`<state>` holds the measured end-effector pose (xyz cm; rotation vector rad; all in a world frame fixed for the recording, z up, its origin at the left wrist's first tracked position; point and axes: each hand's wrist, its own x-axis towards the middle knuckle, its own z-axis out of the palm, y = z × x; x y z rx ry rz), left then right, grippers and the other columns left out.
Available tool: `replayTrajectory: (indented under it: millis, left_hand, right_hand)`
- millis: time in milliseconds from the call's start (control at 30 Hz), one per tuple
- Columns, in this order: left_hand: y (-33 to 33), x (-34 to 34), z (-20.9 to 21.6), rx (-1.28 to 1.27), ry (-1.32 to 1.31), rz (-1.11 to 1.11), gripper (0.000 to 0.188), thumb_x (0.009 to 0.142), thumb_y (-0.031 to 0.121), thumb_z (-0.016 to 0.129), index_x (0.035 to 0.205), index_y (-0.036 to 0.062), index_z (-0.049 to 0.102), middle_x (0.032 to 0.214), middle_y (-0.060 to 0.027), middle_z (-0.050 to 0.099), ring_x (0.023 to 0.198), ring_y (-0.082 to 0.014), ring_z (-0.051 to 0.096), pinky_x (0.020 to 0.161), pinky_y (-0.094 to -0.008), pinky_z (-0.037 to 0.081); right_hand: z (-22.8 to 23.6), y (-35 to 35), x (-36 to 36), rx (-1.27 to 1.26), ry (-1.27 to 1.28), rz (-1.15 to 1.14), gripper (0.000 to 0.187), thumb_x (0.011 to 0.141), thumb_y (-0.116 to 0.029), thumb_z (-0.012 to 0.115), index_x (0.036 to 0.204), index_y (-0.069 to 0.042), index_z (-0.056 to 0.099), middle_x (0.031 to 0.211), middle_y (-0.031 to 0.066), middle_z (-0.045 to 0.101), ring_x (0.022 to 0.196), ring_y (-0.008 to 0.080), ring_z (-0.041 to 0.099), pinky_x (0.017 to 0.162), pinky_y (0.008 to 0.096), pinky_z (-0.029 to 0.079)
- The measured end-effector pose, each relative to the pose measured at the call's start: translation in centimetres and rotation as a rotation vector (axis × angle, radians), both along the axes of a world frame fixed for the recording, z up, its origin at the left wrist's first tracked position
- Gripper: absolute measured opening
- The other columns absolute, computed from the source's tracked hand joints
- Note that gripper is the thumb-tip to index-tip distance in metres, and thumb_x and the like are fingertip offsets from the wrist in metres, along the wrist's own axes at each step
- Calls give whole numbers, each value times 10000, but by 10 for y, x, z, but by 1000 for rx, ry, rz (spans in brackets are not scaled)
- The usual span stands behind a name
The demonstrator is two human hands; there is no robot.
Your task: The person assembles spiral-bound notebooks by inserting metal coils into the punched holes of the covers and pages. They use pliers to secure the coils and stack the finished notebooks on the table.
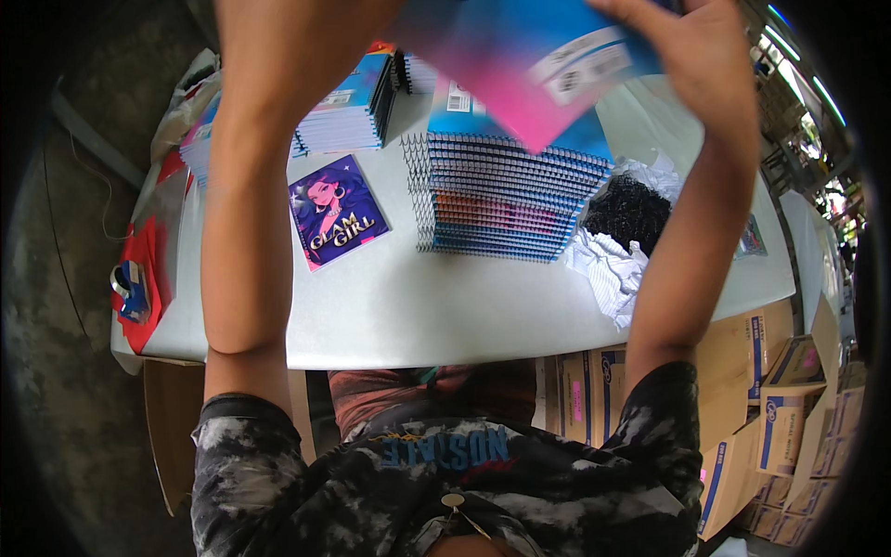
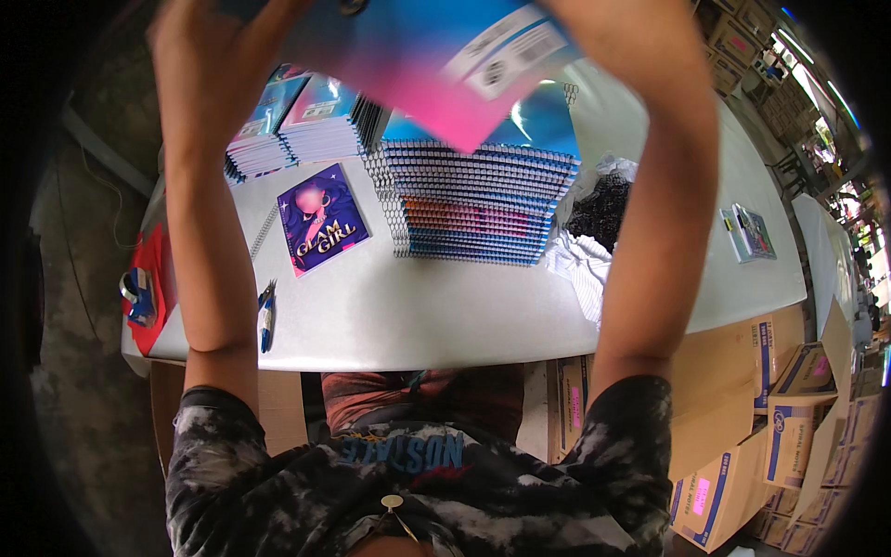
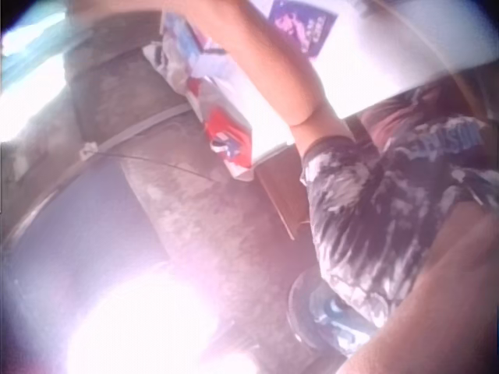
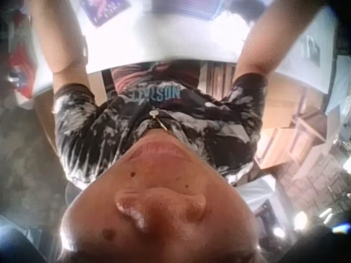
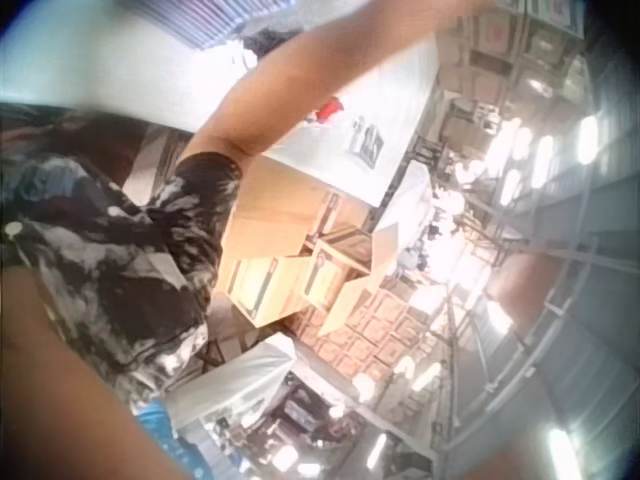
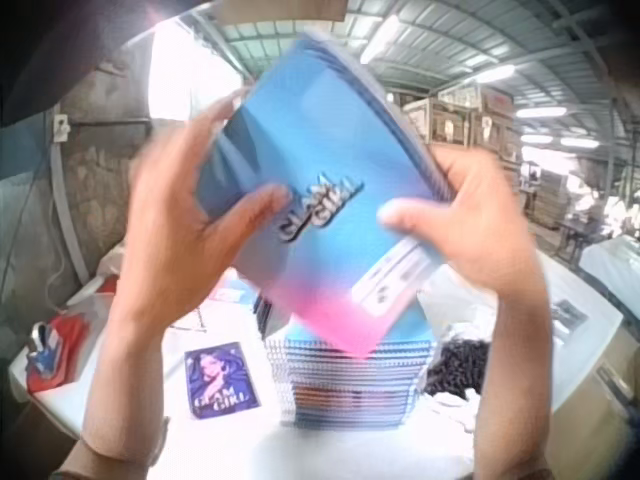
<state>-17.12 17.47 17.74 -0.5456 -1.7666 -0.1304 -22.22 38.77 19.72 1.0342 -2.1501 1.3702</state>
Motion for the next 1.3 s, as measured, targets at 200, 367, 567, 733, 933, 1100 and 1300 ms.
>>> replayTrajectory:
  millis: [200,367,567,733,933,1100,1300]
  left_hand:
    - [23,-62,-78,769,-495,-245,658,771,326,703,1193,-55,369,989,-185,608,891,-272,601,813,-338,456]
    - [15,-86,-150,676,-616,97,424,826,376,557,1020,1,603,912,-220,596,837,-341,594,730,-402,468]
    - [19,-49,-158,894,-619,-80,294,816,276,584,899,0,644,908,-162,602,778,-252,590,696,-353,465]
    - [29,-62,-174,1113,-478,-194,270,825,237,596,858,-28,633,778,-132,634,709,-197,596,664,-311,466]
    - [29,-62,-174,1196,-460,-167,315,796,282,689,770,-23,616,651,-43,593,585,-83,494,568,-227,413]
    - [17,-55,-166,1161,-597,-86,365,769,318,721,661,-9,602,602,-45,572,553,-92,475,532,-237,401]
    - [-87,-65,-208,801,-784,431,445,873,406,489,1025,11,626,994,-209,613,913,-330,603,804,-411,458]
  right_hand:
    - [1,11,-84,364,502,-469,213,753,-129,633,933,-18,664,895,84,678,700,210,639,652,343,520]
    - [-145,11,-163,549,522,-608,397,893,-339,515,1172,-58,539,1313,118,463,1255,332,360,1052,547,187]
    - [-125,61,-81,-651,-50,-430,616,899,-411,511,1245,94,449,1295,208,468,1205,255,435,1040,319,265]
    - [-207,31,-46,-529,-205,-359,527,897,-303,553,1229,98,469,1205,171,549,1101,179,503,942,272,364]
    - [-196,6,-48,-654,-169,-605,274,817,-178,659,981,42,660,878,107,679,812,112,600,780,249,455]
    - [-209,2,-50,-611,-18,-728,232,800,-176,678,887,40,681,814,85,683,752,104,588,736,230,455]
    - [-232,-6,13,-630,168,-550,391,906,-147,536,1217,58,417,1128,155,527,936,187,555,832,314,441]
